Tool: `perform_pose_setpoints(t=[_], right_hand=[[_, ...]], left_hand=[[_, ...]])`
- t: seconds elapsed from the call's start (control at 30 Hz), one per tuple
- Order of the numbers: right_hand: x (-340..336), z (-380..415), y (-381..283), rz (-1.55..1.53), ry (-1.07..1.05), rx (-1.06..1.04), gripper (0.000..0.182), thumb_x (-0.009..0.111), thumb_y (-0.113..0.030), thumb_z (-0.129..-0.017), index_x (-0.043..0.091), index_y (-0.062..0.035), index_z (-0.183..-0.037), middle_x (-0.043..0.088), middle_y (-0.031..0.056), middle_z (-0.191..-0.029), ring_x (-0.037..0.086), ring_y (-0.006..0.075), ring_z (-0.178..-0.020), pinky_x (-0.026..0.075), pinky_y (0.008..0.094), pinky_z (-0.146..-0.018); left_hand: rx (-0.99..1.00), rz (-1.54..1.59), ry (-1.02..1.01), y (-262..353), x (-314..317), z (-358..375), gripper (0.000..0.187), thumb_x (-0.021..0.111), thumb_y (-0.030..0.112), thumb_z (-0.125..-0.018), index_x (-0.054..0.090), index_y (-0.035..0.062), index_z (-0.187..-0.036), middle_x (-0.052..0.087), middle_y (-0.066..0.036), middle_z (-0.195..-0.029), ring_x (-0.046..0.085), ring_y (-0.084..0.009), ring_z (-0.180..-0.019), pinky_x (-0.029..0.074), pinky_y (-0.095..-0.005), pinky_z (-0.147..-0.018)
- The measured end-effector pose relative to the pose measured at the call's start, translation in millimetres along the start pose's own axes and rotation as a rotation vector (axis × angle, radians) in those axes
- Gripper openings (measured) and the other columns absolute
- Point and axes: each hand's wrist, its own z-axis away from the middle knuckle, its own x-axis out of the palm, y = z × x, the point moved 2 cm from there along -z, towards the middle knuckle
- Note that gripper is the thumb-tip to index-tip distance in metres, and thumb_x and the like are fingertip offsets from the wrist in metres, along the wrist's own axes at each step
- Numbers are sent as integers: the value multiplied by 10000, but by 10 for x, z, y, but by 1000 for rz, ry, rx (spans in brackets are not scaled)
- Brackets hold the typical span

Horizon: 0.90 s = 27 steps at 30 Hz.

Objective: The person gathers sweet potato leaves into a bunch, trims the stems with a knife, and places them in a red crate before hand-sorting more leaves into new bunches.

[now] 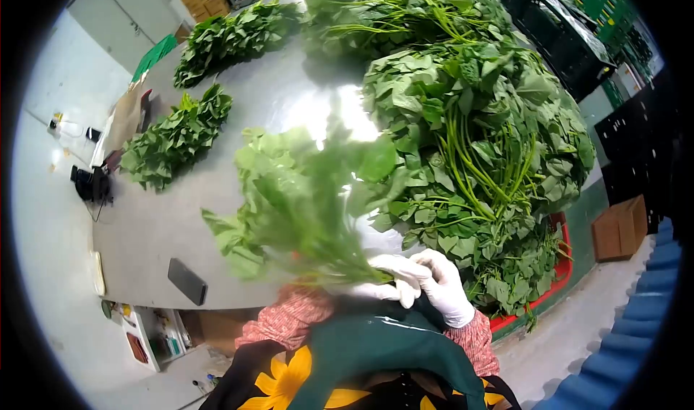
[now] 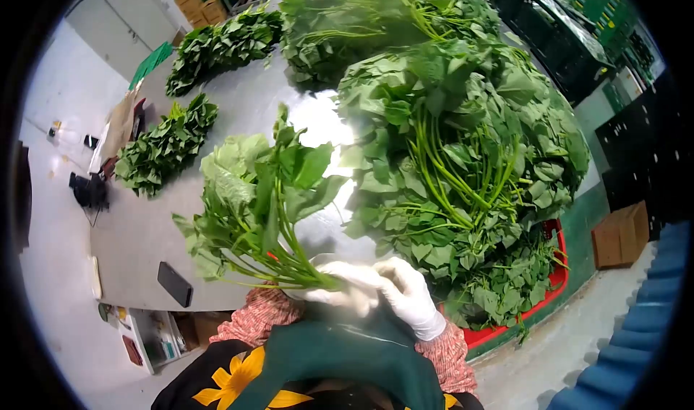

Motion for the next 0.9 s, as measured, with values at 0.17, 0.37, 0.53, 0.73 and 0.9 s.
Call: perform_pose_setpoints(t=[0.17, 0.37, 0.53, 0.73, 0.9], right_hand=[[-48, 1, -22, -25, -166, 134, 262, 643, -148, -921, 635, 2, -1135, 681, 109, -1050, 638, 176, -975, 496, 320, -891], [-349, -355, -290, 715, 166, -561, 290, 657, -15, -810, 644, -44, -1098, 638, 129, -1157, 628, 307, -1010, 501, 407, -888], [-1049, -752, -394, 1082, 756, -485, 244, 684, -108, -839, 651, -90, -1080, 639, 99, -1038, 657, 288, -851, 531, 355, -714], [-1336, -799, -483, 827, 788, -447, 86, 643, -13, -882, 650, -59, -954, 668, 80, -898, 667, 219, -726, 528, 305, -653], [-1335, -691, -496, 692, 692, -482, 152, 686, -51, -883, 645, -45, -1029, 705, 88, -960, 691, 205, -777, 547, 287, -703]], left_hand=[[5, -143, 50, 185, -51, -74, 301, 622, 78, -935, 610, -2, -1224, 655, -123, -1141, 609, -213, -1079, 470, -354, -957], [-188, -10, 507, 435, -36, -150, 338, 543, 214, -991, 632, 7, -1243, 605, -176, -1300, 617, -242, -1075, 513, -364, -900], [-122, 194, 731, 361, -113, -26, 349, 577, 291, -993, 676, -5, -1147, 696, -239, -1063, 523, -89, -489, 437, -254, -519], [-145, 282, 699, 135, -60, 65, 307, 556, 267, -1008, 691, 15, -1118, 696, -227, -1044, 469, -84, -468, 411, -239, -507], [-192, 312, 703, 41, -71, 34, 317, 566, 278, -1000, 693, 13, -1118, 698, -222, -1033, 473, -88, -483, 421, -246, -531]])
